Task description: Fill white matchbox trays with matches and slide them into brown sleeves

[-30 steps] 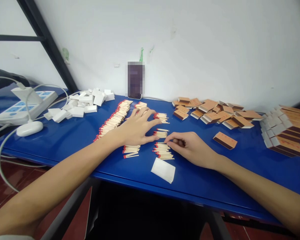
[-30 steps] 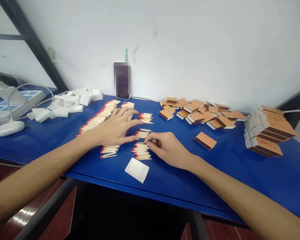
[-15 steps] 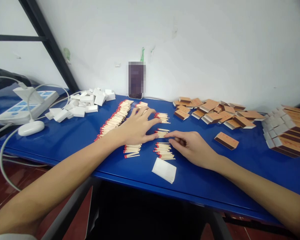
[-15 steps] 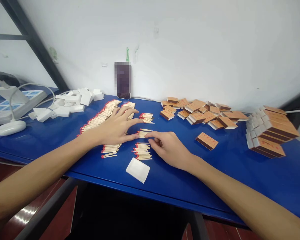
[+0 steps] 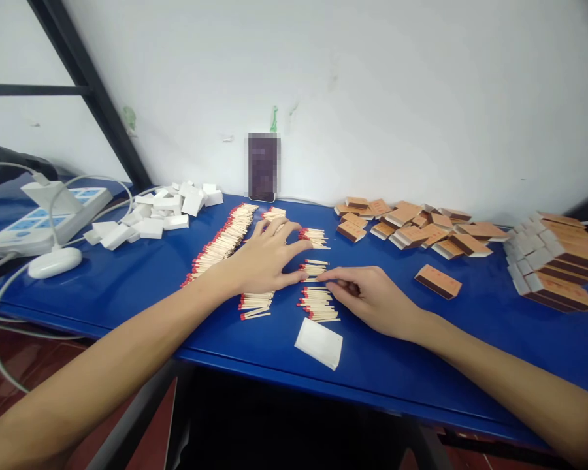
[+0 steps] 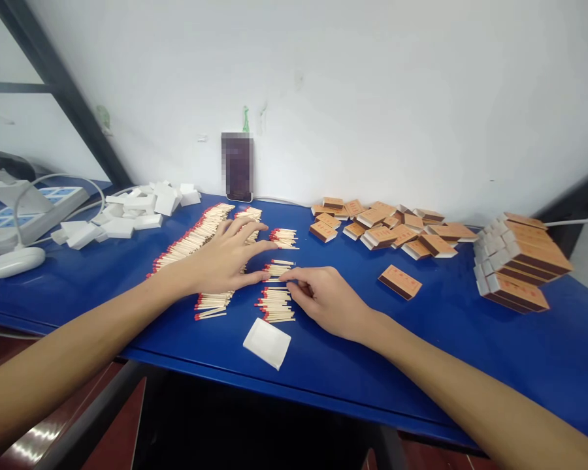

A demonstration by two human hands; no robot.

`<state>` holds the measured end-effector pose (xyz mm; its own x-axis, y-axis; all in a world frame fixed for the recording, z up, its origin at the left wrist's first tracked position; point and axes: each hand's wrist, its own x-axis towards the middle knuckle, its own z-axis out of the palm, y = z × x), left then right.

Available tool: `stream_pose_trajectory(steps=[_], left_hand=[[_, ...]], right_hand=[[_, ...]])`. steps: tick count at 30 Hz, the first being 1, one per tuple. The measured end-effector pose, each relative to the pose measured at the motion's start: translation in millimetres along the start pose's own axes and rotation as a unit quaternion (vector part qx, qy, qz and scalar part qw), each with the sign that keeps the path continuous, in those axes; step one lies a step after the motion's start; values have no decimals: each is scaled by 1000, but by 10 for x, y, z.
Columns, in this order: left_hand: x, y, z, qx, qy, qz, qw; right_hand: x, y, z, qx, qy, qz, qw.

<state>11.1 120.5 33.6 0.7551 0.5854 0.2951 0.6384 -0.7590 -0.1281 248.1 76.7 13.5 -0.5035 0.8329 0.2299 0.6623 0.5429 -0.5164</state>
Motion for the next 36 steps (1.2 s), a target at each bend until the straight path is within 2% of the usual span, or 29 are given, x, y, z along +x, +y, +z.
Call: stream_pose_trajectory(steps=[15,21,25,30,36], left_hand=[[0,15,-67,-38,-29,-11,999],[29,-9,9,-40,3,11,999],[112,44,-90,-28,64,0,998],[199,39,-151,-34,104,-12,994],[149,-51,-12,-28,64,58,996]], right_hand=[[5,38,4,-1,1,-21,1000],[-5,53,13,2,29,-54,998],[-20,59,7,-9,24,-52,998],[-35,42,-13,-4,24,-59,998],[-39,33,-2,-15,24,-64,998]])
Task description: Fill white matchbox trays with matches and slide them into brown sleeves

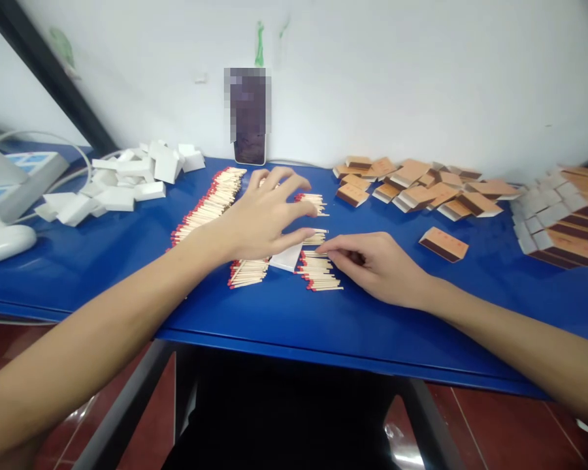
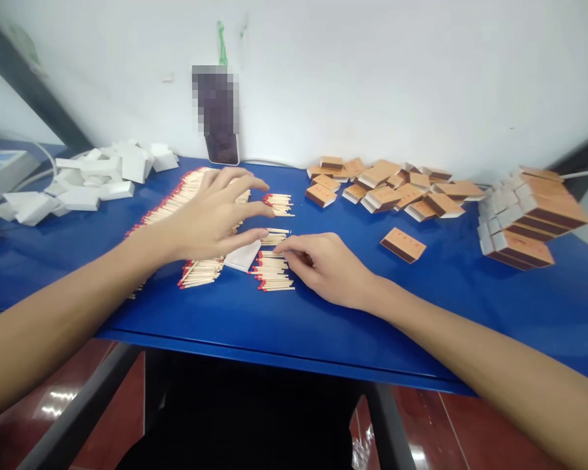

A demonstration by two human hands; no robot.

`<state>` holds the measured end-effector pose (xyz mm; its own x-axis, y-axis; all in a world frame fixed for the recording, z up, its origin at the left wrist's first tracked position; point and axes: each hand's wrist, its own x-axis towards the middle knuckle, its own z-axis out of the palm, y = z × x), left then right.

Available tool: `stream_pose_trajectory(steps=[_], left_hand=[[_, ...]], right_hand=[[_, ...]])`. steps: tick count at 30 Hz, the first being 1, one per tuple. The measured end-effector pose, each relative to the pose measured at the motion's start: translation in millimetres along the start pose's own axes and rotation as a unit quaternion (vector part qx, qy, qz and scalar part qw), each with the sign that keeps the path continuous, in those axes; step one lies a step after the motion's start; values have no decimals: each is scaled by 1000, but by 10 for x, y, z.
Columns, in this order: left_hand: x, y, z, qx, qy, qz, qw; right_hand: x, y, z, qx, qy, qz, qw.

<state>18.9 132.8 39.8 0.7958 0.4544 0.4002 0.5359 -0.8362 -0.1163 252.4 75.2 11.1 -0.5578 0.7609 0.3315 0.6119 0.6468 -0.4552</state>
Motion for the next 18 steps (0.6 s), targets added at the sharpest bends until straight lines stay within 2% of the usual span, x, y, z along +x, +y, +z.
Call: stream_pose_trajectory(steps=[3,6,10,14,18], left_hand=[[-27,-38,-41,-21,-15,14,1000],[-61,-83,-147,-51,-28,-2,998],[-129,-106,-272,-69,-90,-10,993],[-166,-79,-270,-60,-127,-9,990],[-151,-60,-266,-91,-121,-8,988]], right_hand=[[5,9,13,6,-2,-3,1000],[7,14,18,11,-3,-1,1000],[8,1,8,9,-9,0,1000],[12,-6,4,10,-12,3,1000],[14,-1,5,12,-23,5,1000]])
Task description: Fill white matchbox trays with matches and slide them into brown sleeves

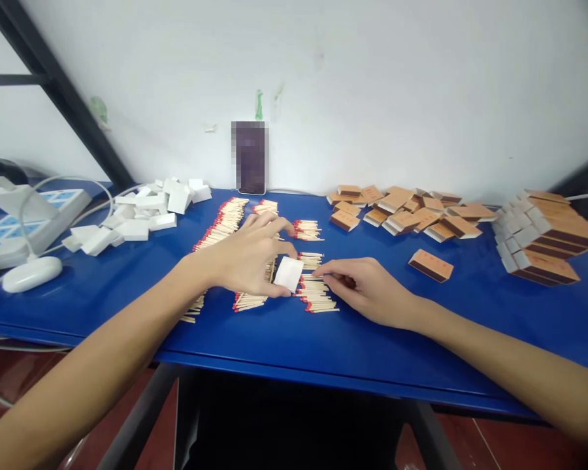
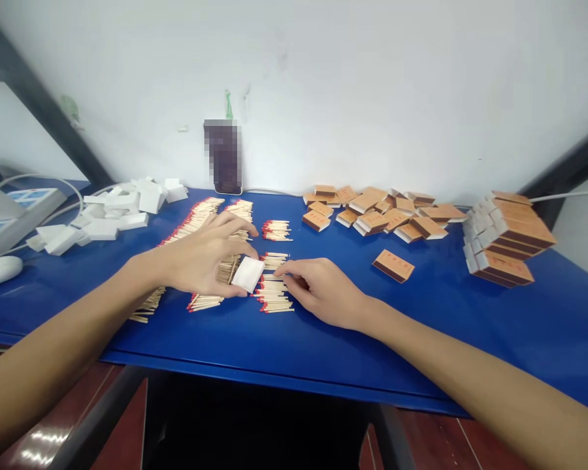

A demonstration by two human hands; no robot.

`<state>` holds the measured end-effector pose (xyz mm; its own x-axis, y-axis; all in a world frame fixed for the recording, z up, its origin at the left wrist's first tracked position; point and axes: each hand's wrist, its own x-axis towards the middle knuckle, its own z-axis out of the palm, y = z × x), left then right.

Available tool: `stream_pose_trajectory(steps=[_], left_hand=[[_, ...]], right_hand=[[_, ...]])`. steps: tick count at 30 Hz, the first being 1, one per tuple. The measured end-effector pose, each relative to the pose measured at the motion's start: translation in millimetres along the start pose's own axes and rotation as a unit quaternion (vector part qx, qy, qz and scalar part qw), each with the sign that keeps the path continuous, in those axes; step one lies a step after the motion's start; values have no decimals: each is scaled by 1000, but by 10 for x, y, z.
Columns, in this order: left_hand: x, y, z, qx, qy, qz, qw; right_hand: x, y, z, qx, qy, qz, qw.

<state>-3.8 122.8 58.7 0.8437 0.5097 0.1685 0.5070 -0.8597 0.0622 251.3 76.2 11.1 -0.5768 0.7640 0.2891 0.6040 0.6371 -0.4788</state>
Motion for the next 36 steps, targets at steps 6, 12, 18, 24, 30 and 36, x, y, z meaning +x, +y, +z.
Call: stream_pose_trajectory(steps=[6,12,18,24,30,36], left_hand=[[-49,189,-147,-50,66,25,996],[-185,634,0,-57,-5,96,994],[-338,458,-196,-19,6,51,998],[-459,80,-389,63,60,-16,996],[-336,120,-230,101,-9,33,994],[-151,94,-214,142,-70,73,985]], right_hand=[[7,-28,-17,8,-9,-7,1000],[10,-41,-29,27,-11,-25,999],[-15,-18,-10,24,3,-26,999],[-77,-42,-13,28,18,-113,993],[-176,-201,-64,1,-19,-204,979],[-235,-229,-26,-72,-72,-195,975]])
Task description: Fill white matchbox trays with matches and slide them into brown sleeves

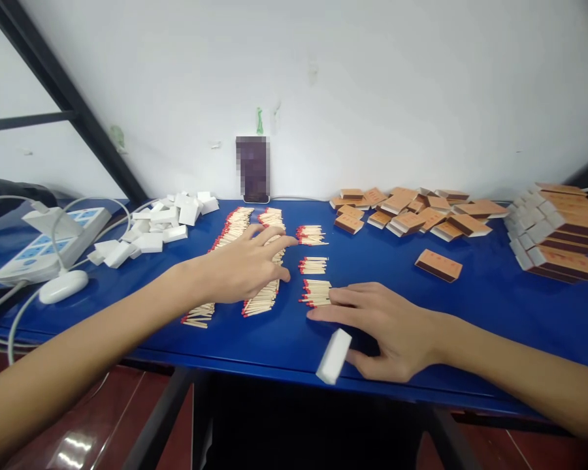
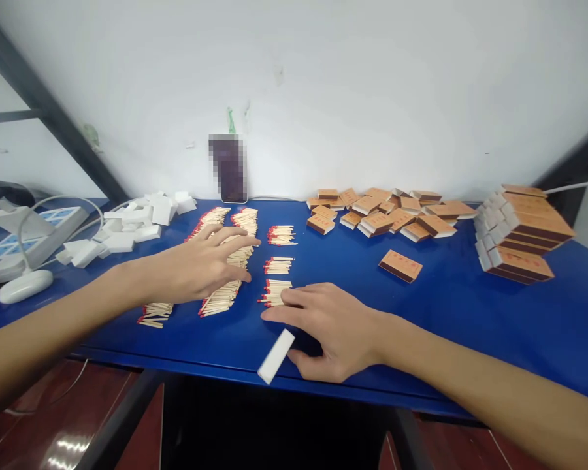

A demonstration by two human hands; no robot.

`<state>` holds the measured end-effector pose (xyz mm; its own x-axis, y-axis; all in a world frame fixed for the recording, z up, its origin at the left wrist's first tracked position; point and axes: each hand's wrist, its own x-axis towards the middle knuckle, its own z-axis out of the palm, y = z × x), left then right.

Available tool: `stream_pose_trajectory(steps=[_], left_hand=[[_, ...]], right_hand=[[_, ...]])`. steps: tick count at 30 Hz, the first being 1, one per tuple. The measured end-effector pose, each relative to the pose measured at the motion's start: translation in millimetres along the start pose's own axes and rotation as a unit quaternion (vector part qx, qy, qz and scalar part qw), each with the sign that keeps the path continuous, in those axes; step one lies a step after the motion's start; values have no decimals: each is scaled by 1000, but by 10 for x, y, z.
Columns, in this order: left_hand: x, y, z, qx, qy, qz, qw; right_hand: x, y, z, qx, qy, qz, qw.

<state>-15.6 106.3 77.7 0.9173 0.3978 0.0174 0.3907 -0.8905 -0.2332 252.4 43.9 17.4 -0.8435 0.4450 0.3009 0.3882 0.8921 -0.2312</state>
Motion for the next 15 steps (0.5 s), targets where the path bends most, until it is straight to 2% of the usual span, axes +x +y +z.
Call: stream_pose_trajectory(steps=[6,11,15], left_hand=[[57,-14,-13,-22,4,5,1000],[83,-25,14,-26,-1,17,1000],[107,-31,-16,-57,32,35,997]], right_hand=[[2,18,8,-6,-8,-7,1000],[15,-5,3,-25,7,-62,998],[6,3,5,-26,16,-57,998]])
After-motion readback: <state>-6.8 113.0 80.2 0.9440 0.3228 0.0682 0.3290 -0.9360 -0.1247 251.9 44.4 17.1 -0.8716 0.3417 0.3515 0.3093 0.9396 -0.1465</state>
